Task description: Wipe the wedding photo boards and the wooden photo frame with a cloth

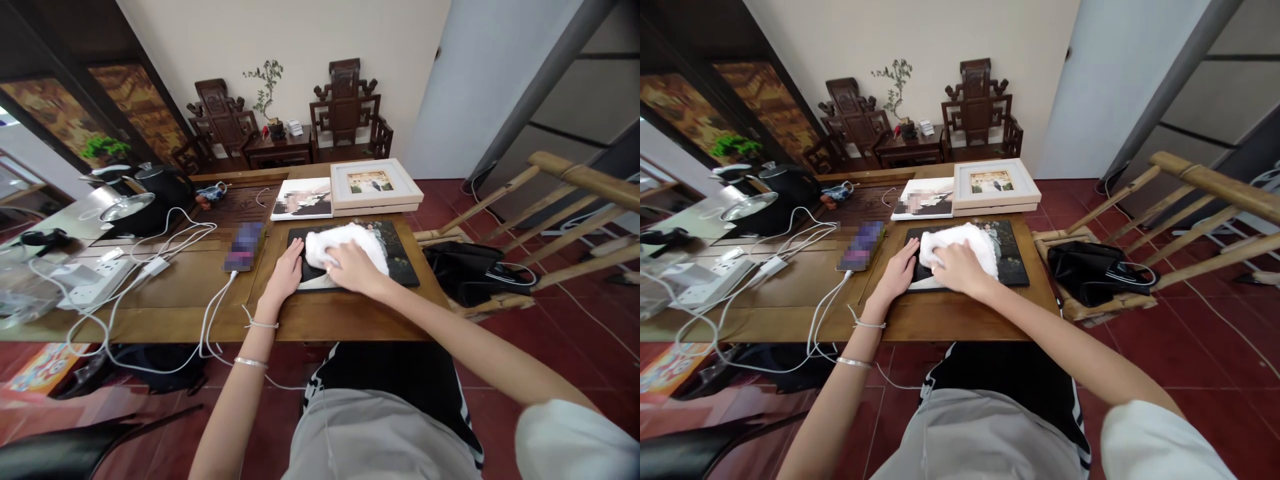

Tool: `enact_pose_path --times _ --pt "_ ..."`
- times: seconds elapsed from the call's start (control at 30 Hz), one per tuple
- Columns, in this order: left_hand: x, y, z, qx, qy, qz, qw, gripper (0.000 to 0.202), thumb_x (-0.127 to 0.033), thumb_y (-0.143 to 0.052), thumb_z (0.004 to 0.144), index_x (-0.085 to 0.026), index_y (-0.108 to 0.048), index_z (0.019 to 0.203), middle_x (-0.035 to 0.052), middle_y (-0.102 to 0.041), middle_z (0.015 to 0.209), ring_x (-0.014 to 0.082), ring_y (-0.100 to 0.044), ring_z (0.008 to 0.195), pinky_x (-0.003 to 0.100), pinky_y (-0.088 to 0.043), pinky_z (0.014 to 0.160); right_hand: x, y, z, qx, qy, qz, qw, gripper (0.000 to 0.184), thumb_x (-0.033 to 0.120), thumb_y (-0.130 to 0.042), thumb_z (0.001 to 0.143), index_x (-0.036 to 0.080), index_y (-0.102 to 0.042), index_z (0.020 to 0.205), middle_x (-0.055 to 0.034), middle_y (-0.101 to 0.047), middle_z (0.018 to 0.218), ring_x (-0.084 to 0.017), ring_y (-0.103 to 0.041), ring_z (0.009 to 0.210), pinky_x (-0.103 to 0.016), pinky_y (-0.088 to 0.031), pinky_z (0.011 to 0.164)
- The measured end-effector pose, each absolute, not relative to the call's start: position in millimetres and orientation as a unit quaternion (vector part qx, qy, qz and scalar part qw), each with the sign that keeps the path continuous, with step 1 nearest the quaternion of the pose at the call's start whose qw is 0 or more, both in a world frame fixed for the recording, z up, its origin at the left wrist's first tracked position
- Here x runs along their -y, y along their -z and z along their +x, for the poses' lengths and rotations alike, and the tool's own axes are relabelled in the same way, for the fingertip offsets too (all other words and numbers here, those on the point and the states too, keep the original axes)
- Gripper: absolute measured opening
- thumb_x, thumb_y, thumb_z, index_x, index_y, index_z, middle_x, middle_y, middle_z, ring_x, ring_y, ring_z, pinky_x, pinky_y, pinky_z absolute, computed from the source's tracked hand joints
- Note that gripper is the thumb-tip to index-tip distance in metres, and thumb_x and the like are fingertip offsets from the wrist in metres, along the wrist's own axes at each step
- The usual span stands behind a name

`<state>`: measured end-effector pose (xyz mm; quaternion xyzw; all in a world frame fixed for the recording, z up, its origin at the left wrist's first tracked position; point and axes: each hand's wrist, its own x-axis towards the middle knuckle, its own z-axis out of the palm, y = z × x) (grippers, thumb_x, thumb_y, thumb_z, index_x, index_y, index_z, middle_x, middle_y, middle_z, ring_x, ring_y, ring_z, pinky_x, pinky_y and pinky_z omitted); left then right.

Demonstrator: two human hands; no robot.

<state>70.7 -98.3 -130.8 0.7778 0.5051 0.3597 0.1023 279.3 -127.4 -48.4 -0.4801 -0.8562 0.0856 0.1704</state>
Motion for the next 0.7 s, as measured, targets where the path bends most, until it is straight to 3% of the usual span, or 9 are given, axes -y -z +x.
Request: enact_pose_path --times 0.17,0.3,0.53,0.7 --pt "100 127 73 -0.514 -0.353 0.773 0.116 0.048 -0.02 -0.035 0.094 -0.011 -0.054 0.137 0.015 -0.046 0.151 0.0267 -0.039 0.144 0.049 -0.03 0.121 196 50 298 0.872 -0.108 -0.454 0.15 0.02 0.024 -0.048 0.086 0.02 -0.067 0.086 -0.008 -0.067 0.084 -0.025 -0.059 0.087 -0.042 -0.032 0.1" --pt "100 127 73 -0.515 -0.346 0.777 0.11 0.047 -0.02 -0.035 0.094 -0.011 -0.056 0.135 0.0142 -0.048 0.15 0.0255 -0.04 0.143 0.048 -0.031 0.12 206 45 301 0.87 -0.126 -0.458 0.137 0.018 0.022 -0.048 0.085 0.02 -0.066 0.082 -0.0065 -0.066 0.08 -0.024 -0.059 0.083 -0.041 -0.033 0.099" --pt "99 129 73 -0.513 -0.355 0.774 0.102 0.046 -0.018 -0.036 0.092 -0.014 -0.058 0.133 0.0108 -0.053 0.147 0.025 -0.043 0.141 0.048 -0.033 0.12 129 41 284 0.845 -0.121 -0.497 0.158 0.023 0.026 -0.046 0.087 0.019 -0.069 0.087 -0.0097 -0.073 0.087 -0.026 -0.063 0.083 -0.034 -0.039 0.078" --pt "106 118 76 -0.505 -0.404 0.757 0.095 0.045 -0.025 -0.036 0.097 -0.015 -0.054 0.137 0.0121 -0.052 0.148 0.0237 -0.046 0.139 0.045 -0.032 0.12 78 46 255 0.826 -0.108 -0.514 0.203 0.028 0.027 -0.043 0.09 0.018 -0.07 0.096 -0.0113 -0.074 0.103 -0.028 -0.063 0.096 -0.037 -0.038 0.086"
